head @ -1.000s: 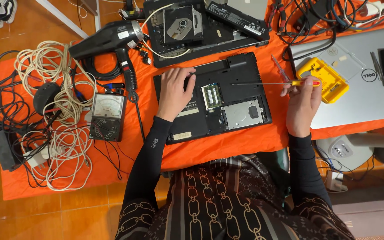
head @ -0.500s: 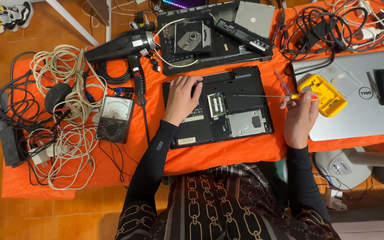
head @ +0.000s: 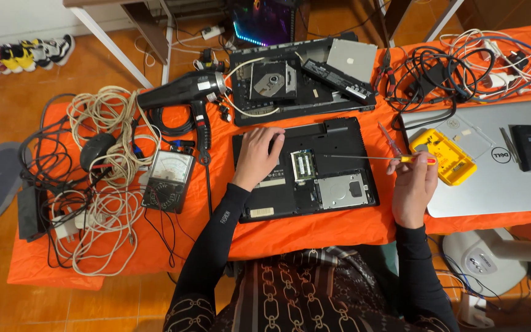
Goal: Disassembling a laptop to inspect or replace internal components using a screwdriver.
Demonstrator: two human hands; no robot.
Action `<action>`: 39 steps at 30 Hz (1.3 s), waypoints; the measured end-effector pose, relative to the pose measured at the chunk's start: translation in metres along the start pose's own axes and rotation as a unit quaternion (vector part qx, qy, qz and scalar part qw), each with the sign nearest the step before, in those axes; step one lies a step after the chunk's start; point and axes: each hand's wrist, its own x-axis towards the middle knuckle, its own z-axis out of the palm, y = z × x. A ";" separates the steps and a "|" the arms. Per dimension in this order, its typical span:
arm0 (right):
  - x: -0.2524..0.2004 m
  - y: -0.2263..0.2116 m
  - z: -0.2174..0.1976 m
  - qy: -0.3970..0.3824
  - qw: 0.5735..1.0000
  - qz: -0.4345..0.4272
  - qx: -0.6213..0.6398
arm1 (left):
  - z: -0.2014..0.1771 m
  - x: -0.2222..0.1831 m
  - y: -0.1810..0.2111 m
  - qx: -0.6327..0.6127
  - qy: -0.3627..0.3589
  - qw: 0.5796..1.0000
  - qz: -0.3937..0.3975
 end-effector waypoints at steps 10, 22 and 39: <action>-0.001 -0.003 0.004 0.003 1.000 -0.004 0.001 | -0.001 0.001 0.001 -0.007 -0.002 1.000 -0.009; -0.002 -0.005 0.003 0.002 1.000 0.006 0.003 | -0.002 0.001 0.002 -0.026 -0.012 0.999 -0.031; -0.003 -0.007 0.005 0.007 1.000 0.007 -0.004 | -0.001 0.000 -0.003 -0.035 -0.022 0.998 -0.054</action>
